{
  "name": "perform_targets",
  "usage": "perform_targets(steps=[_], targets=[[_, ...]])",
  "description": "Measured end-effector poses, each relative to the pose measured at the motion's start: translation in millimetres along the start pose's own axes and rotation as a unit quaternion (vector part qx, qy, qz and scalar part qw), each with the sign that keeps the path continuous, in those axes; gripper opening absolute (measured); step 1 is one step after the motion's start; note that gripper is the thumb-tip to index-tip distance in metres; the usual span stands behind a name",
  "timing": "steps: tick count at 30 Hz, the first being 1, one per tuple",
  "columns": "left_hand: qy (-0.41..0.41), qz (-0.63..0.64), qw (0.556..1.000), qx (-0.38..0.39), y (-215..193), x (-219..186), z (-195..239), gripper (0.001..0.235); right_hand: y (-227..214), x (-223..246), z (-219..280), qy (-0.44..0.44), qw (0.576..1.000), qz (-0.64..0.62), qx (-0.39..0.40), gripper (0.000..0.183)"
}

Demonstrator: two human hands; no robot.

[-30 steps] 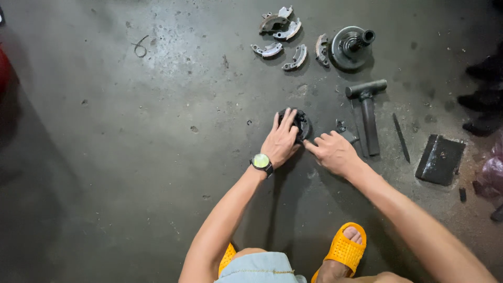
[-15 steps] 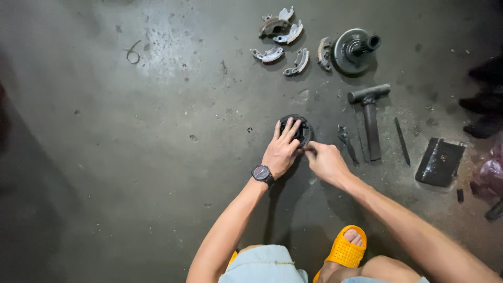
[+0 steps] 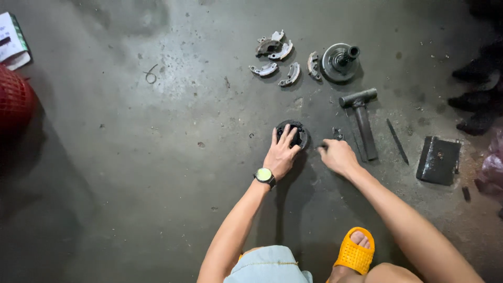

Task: The person sits on the workshop floor assembling a motorcycle clutch. They fit clutch plates into the hub, tap components into place with a hammer, use pliers on small parts, and handle springs and the clutch outer assembly while arranging parts on the floor.

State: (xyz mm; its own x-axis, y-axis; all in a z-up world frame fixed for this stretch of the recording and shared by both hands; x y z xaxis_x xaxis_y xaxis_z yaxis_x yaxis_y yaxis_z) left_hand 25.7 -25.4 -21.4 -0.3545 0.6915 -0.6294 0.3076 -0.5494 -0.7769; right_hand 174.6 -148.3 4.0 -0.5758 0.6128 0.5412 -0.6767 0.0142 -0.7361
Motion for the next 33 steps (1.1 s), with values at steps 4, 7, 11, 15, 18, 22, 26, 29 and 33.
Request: perform_targets(steps=[4, 7, 11, 15, 18, 22, 26, 29, 33], targets=[[0.051, -0.06, 0.997, -0.007, 0, -15, 9, 0.022, 5, 2, -16, 0.039, 0.993, 0.09, 0.063, 0.027], [0.046, -0.001, 0.999, -0.009, -10, -23, 15, 0.026, 4, 14, -24, 0.037, 0.982, 0.144, 0.121, 0.028], [-0.01, 0.101, 0.993, -0.057, -39, 29, 1, 0.016, 8, 23, -27, 0.03, 0.977, 0.159, 0.138, 0.028], [-0.17, -0.01, 0.982, -0.081, -55, 95, -5, 0.008, 6, 29, -31, 0.036, 0.975, 0.159, 0.154, 0.026], [-0.208, -0.075, 0.972, -0.074, -53, 86, -9, 0.019, 5, 27, -34, 0.049, 0.972, 0.159, 0.164, 0.026], [-0.244, -0.139, 0.959, -0.041, -57, 11, -28, 0.086, 7, 23, -35, 0.048, 0.973, 0.159, 0.158, 0.027], [-0.251, -0.131, 0.959, 0.003, -31, -26, -37, 0.107, 10, 17, -24, 0.032, 0.979, 0.15, 0.131, 0.025], [-0.258, -0.138, 0.956, 0.014, -20, -15, -39, 0.11, 22, 4, -13, 0.005, 0.987, 0.148, 0.068, 0.022], [-0.041, -0.225, 0.972, 0.059, -1, 11, -32, 0.101, 18, 4, 8, -0.005, 0.99, 0.137, 0.035, 0.023]])
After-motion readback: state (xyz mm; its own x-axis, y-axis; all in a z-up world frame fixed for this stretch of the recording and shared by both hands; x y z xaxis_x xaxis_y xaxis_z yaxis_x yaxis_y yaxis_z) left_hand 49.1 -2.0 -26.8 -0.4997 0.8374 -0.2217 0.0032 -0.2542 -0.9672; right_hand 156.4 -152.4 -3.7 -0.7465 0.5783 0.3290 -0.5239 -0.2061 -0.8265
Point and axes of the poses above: each hand's wrist, its own z-axis away from the middle knuckle, its own y-axis out of the palm, x = y × z, the point moved 4 cm from there along -z, towards the middle knuckle, and after that the axes turned 15 degrees about -y, right-handed, at the moved point
